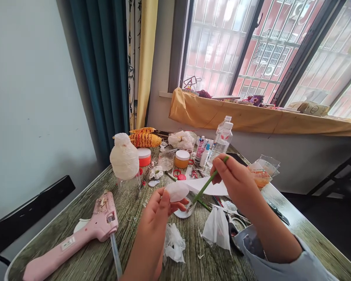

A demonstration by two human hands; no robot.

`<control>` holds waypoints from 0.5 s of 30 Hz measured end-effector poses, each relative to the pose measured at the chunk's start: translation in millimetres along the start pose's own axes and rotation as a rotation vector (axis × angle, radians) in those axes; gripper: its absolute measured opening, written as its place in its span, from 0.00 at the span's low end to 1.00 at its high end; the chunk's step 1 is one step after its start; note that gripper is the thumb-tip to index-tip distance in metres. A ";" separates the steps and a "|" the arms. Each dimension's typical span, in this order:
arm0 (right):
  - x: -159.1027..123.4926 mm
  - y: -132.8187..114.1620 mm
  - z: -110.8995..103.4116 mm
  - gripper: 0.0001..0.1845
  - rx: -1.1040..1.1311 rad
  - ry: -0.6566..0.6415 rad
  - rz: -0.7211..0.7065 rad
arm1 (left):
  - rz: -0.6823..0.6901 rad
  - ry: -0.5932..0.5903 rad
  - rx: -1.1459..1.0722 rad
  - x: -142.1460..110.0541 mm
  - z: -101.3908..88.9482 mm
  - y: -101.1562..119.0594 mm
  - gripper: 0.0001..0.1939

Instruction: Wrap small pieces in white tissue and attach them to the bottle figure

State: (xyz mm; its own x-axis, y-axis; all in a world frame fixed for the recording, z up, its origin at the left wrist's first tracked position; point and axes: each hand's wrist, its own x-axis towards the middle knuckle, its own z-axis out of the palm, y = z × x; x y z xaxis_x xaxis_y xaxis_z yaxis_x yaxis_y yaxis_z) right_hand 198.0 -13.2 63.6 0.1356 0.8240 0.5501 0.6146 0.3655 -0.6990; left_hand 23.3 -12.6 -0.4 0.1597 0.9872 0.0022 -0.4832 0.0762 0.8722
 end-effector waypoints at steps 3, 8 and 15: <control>4.8 13.5 2.1 0.22 0.107 0.015 0.068 | -0.015 0.036 -0.017 0.5 0.6 -1.1 0.25; 2.9 25.9 2.6 0.26 0.251 0.028 0.134 | 0.029 0.074 -0.009 1.7 -2.7 -6.3 0.24; -10.4 24.2 -5.1 0.24 0.302 0.057 0.108 | 0.088 0.067 -0.012 3.4 -2.5 -6.4 0.19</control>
State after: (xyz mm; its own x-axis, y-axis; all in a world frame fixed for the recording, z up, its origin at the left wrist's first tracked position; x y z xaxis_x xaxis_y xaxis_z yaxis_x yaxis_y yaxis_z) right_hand 215.4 -15.2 43.3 0.2363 0.8423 0.4845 0.3371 0.3966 -0.8539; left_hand 24.7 -9.4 -7.2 0.0583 0.9973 0.0450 -0.5033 -0.0096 0.8640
